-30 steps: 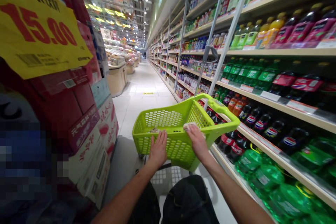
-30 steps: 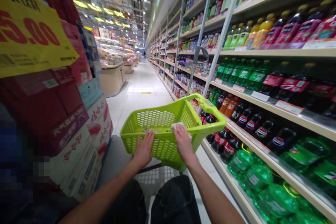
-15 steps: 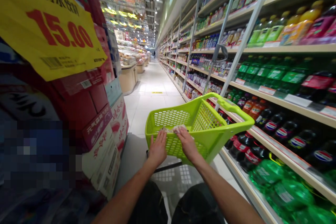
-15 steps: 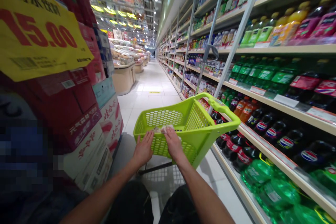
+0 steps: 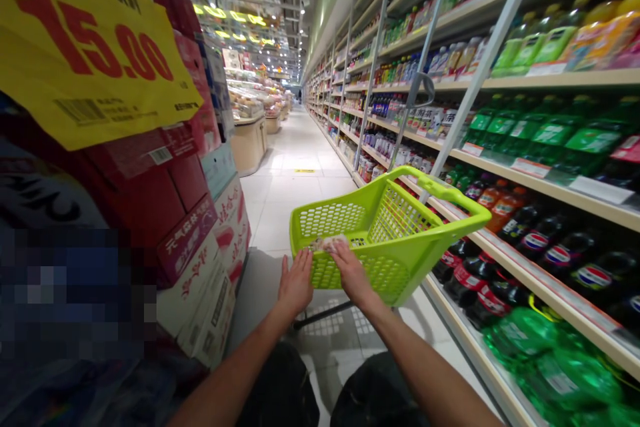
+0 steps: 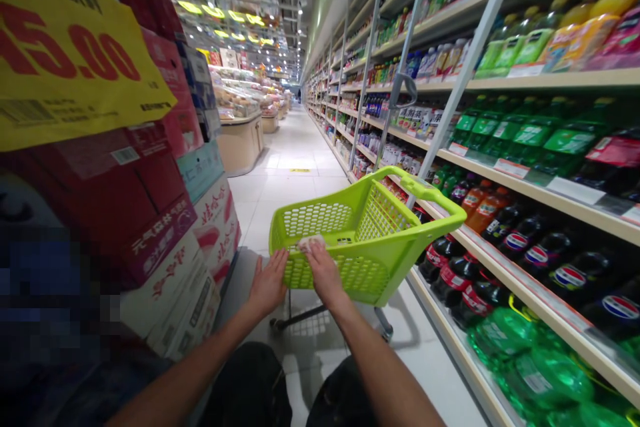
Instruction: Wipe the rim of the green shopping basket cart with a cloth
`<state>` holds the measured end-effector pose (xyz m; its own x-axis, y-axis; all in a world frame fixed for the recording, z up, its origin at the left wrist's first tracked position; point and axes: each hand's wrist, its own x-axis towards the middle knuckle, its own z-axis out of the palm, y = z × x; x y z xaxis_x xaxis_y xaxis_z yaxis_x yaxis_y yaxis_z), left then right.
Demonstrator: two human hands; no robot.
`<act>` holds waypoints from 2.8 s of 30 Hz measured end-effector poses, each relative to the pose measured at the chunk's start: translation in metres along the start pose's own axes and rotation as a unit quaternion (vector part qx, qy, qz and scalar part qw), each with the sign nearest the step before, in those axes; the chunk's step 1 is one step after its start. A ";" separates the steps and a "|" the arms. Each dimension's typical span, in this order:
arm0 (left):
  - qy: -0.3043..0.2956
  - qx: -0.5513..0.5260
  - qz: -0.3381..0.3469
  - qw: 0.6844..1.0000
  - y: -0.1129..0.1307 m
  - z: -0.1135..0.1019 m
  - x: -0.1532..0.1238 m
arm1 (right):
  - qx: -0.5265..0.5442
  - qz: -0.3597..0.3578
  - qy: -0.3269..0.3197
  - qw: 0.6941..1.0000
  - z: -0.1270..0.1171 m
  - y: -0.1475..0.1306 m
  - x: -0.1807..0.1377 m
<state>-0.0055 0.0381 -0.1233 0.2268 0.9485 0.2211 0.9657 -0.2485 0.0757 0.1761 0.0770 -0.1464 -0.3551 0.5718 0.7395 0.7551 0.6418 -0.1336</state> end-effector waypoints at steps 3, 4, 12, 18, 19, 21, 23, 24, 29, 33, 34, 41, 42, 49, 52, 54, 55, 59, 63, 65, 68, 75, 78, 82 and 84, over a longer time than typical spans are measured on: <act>0.003 0.003 -0.025 1.000 -0.010 0.002 0.002 | -0.013 0.045 0.025 0.999 -0.014 0.024 -0.004; 0.001 0.004 -0.035 0.999 -0.012 0.003 0.003 | -0.019 0.066 0.037 0.997 -0.021 0.033 -0.007; -0.011 -0.027 -0.007 1.000 0.014 0.010 0.004 | 0.043 0.010 0.030 0.999 0.002 -0.006 -0.017; -0.032 -0.056 0.109 0.992 0.015 0.007 0.018 | 0.045 0.053 0.092 0.993 0.012 -0.008 -0.053; -0.039 -0.063 0.116 0.991 0.018 0.008 0.019 | 0.047 0.058 0.086 0.994 0.015 -0.006 -0.068; -0.046 -0.075 0.120 0.989 0.026 0.009 0.021 | 0.050 0.057 0.064 0.995 0.023 -0.005 -0.099; -0.049 -0.085 0.130 0.987 0.034 0.009 0.020 | 0.052 0.053 0.037 0.997 0.025 -0.008 -0.122; -0.051 -0.090 0.142 0.984 0.037 0.008 0.020 | 0.053 0.053 0.030 0.997 0.022 -0.010 -0.127; -0.040 -0.080 0.128 0.988 0.030 0.002 0.031 | 0.052 0.065 0.084 0.993 -0.031 -0.003 -0.095; -0.074 -0.028 0.104 0.991 0.021 0.006 0.041 | 0.005 0.077 0.094 0.993 -0.047 0.003 -0.071; -0.074 -0.023 0.114 0.990 0.022 0.007 0.042 | -0.008 0.078 0.087 0.993 -0.044 0.003 -0.070; -0.027 -0.015 0.139 0.990 0.048 -0.006 0.039 | -0.059 0.049 0.083 0.994 -0.035 0.014 -0.082; -0.026 -0.017 0.151 0.988 0.051 -0.010 0.039 | -0.063 0.049 0.082 0.994 -0.040 0.019 -0.084; -0.029 -0.042 0.128 0.990 0.060 -0.002 0.035 | -0.088 0.171 0.096 0.977 -0.064 0.035 -0.095; -0.046 -0.051 0.128 0.989 0.059 0.009 0.033 | -0.065 0.182 0.069 0.979 -0.039 0.010 -0.077; -0.050 -0.058 0.144 0.987 0.055 0.013 0.031 | -0.040 0.155 0.049 0.986 -0.018 -0.007 -0.063; -0.049 -0.057 0.153 0.985 0.052 0.013 0.031 | -0.029 0.139 0.044 0.989 -0.011 -0.012 -0.057; -0.048 -0.024 0.189 0.981 0.037 0.010 0.029 | -0.015 0.110 0.058 0.992 -0.020 0.003 -0.063; -0.055 -0.020 0.192 0.980 0.032 0.010 0.029 | -0.044 0.146 0.122 0.981 -0.047 0.031 -0.084; -0.056 -0.029 0.197 0.978 0.034 0.011 0.030 | -0.026 0.119 0.114 0.986 -0.037 0.026 -0.090; -0.047 -0.032 0.203 0.978 0.037 0.013 0.031 | 0.004 0.070 0.069 0.995 0.003 0.002 -0.103; -0.051 0.021 0.194 0.979 0.035 0.000 0.028 | 0.004 0.095 0.062 0.994 0.004 0.004 -0.131; -0.029 0.032 0.156 0.987 0.044 -0.002 0.028 | -0.016 0.112 0.126 0.986 -0.021 0.023 -0.122; -0.020 0.023 0.152 0.988 0.064 0.009 0.024 | -0.032 0.072 0.083 0.993 -0.016 0.027 -0.127; -0.028 0.017 0.161 0.986 0.069 0.015 0.022 | -0.023 0.056 0.048 0.997 -0.014 0.026 -0.133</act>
<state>0.0682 0.0452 -0.1279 0.5284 0.8310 0.1740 0.8458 -0.5330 -0.0229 0.2507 0.0104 -0.2393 -0.2137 0.5853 0.7822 0.8119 0.5517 -0.1910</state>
